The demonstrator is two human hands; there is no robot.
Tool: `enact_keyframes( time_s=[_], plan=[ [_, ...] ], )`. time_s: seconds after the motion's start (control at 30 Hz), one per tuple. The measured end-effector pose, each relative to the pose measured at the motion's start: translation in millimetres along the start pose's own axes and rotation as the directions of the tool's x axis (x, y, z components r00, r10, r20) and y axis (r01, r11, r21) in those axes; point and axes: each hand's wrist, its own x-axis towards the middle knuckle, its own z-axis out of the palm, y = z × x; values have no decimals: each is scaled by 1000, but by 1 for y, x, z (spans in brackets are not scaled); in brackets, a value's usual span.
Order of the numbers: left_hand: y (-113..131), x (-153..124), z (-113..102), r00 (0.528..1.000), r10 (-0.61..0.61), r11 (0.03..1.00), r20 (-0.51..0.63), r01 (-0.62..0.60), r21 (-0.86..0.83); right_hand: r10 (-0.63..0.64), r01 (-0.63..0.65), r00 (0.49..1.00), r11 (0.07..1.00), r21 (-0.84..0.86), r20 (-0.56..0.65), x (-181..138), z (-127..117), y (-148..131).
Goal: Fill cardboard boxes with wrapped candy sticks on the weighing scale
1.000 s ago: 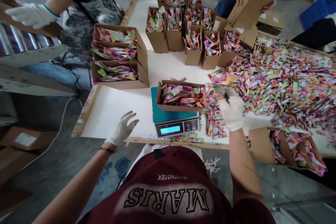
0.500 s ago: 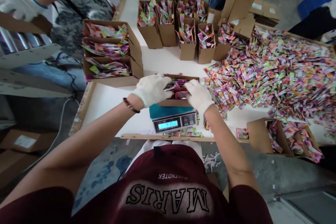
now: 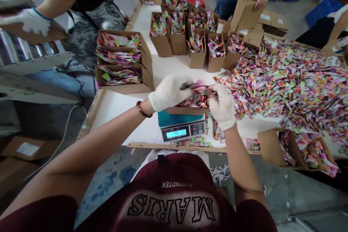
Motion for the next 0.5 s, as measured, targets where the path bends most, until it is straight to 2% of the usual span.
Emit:
enact_keyframes(
  time_s=[0.07, 0.13, 0.2, 0.27, 0.37, 0.5],
  plan=[
    [22, 15, 8, 980, 138, 967, -145, -165, -193, -63, 46, 989, 990, -130, -136, 1, -23, -6],
    [41, 27, 19, 944, 223, 898, -242, -295, -327, -156, 86, 957, 957, -276, -244, 2, -45, -9],
    [50, 32, 28, 911, 278, 836, -303, -385, -391, -228, 110, 926, 925, -363, -300, 1, -62, -9],
    [47, 28, 31, 886, 321, 804, -334, -441, -398, -248, 121, 921, 915, -384, -301, -3, -71, -7],
    [24, 13, 28, 889, 330, 817, -318, -438, -376, -184, 96, 953, 937, -335, -242, -13, -65, -1],
    [-10, -10, 19, 944, 196, 890, -267, -285, -355, -55, 37, 995, 981, -190, -89, -16, -28, 0]
  ],
)
